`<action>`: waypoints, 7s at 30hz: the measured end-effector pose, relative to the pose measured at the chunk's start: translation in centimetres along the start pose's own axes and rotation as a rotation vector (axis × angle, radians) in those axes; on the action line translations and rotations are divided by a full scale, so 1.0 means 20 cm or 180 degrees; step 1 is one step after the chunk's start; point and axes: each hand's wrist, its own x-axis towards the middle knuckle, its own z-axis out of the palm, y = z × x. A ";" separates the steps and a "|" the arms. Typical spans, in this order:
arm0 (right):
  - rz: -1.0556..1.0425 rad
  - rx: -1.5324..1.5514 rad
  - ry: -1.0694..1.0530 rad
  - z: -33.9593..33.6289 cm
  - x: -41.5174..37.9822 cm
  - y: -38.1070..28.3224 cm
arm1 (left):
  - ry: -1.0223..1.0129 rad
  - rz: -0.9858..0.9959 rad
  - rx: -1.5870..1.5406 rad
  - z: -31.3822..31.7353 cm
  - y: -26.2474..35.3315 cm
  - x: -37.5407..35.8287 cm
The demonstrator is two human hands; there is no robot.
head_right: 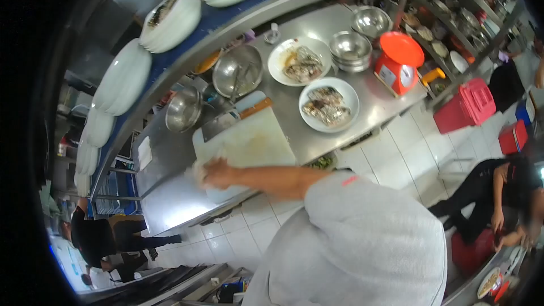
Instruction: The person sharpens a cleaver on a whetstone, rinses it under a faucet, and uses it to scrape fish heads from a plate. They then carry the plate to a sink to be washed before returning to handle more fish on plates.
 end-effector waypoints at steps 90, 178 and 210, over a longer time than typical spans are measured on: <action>0.1865 -0.1058 -0.0053 -1.44 -0.53 1.87 | 0.0877 -0.0142 -0.4350 -0.02 1.39 0.31; 0.3807 0.0229 0.4163 -1.80 -1.52 0.95 | -0.0514 0.2893 0.0156 -0.15 2.96 1.91; 0.2333 -0.0841 0.2635 -3.00 -2.29 2.60 | -0.0601 -0.0890 -0.0774 0.48 1.12 0.33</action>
